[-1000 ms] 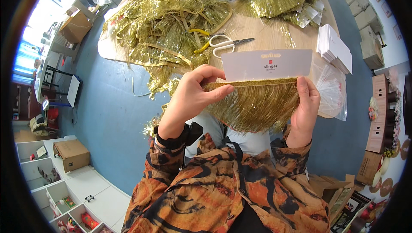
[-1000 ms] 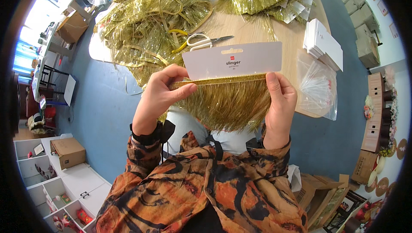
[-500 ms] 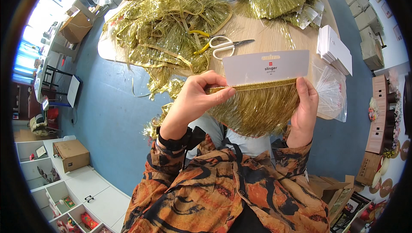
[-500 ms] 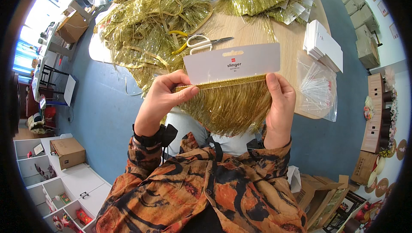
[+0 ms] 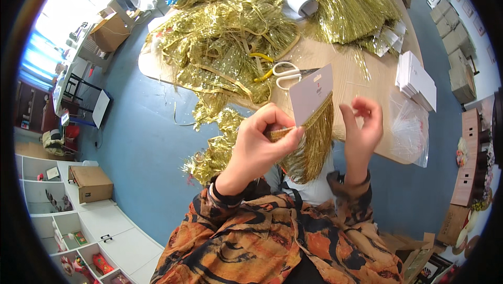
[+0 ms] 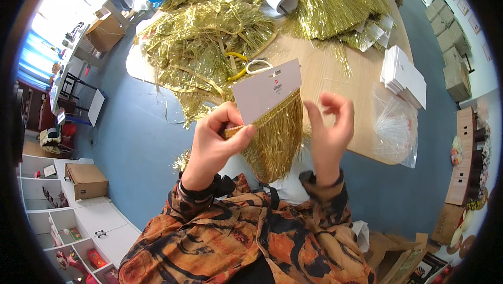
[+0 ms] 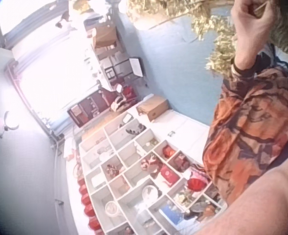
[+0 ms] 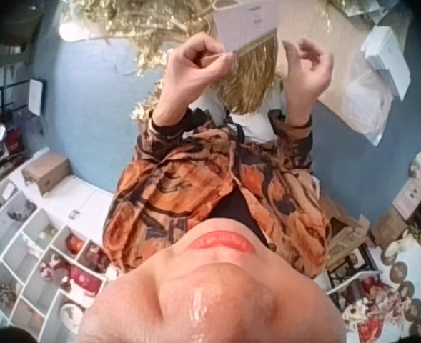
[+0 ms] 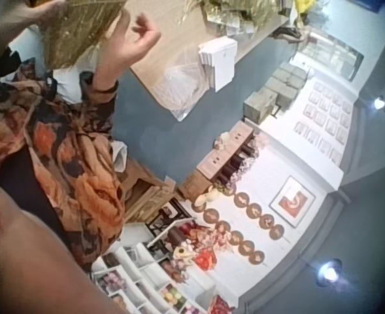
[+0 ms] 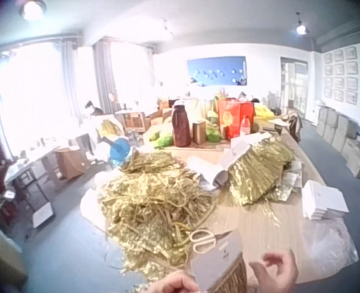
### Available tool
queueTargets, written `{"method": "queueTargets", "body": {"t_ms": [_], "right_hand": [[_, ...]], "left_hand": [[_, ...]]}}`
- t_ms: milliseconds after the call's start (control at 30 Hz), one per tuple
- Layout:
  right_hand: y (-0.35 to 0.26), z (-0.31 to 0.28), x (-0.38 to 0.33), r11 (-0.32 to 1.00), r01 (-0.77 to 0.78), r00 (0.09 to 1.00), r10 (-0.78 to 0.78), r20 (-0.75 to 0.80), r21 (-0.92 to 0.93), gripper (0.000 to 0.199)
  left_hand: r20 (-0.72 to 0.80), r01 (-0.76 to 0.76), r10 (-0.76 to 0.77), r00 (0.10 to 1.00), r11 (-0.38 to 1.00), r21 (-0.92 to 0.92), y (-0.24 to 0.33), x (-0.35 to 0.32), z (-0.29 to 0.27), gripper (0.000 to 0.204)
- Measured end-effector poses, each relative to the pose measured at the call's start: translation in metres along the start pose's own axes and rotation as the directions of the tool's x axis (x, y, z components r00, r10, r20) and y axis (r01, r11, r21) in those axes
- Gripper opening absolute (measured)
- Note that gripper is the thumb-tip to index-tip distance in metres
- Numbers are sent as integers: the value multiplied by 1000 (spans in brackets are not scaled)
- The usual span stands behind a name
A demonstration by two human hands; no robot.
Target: The person gathers gold tinsel strands, aligns them with a white card, and secures the bundle using a zip tie. The person then trims the zip tie and places the finished bundle on the table.
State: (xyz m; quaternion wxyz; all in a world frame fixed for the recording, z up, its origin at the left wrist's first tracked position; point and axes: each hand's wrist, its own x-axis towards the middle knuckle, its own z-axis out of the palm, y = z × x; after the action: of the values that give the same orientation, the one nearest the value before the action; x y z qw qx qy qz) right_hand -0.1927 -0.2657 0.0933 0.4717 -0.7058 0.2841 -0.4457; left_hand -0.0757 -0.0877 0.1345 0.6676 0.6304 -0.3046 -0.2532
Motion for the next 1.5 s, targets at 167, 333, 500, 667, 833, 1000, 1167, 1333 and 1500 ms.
{"method": "queueTargets", "body": {"t_ms": [167,333,500,667,833,1000,1167,1333,1500], "right_hand": [[-44,-20,-47,976,137,962,-172,213,168,38],[-56,-30,-61,943,-104,943,-7,332,315,41],[-48,-32,-62,825,-353,910,194,366,441,26],[-35,-20,-55,836,-384,917,296,267,392,16],[-18,-24,-30,920,-259,966,242,94,294,14],[-6,-37,-16,881,-251,968,223,115,401,17],[-2,-42,-15,842,-261,965,217,147,472,18],[1,-49,-13,816,-272,961,208,181,511,18],[6,-53,-9,765,-328,944,251,213,554,17]], "left_hand": [[106,-236,213,971,917,321,22,-17,9,13],[198,-294,245,949,915,275,29,-22,21,16],[279,-274,203,938,931,241,28,-17,23,16],[316,-255,144,938,903,346,24,-4,11,16],[192,-156,87,978,912,381,4,13,-17,16],[114,-53,12,993,931,362,-13,19,-38,18],[84,53,-76,994,967,251,-24,19,-39,21],[110,108,-128,986,979,171,-25,20,-37,26],[163,76,-86,983,995,65,-26,20,-32,29]]}}
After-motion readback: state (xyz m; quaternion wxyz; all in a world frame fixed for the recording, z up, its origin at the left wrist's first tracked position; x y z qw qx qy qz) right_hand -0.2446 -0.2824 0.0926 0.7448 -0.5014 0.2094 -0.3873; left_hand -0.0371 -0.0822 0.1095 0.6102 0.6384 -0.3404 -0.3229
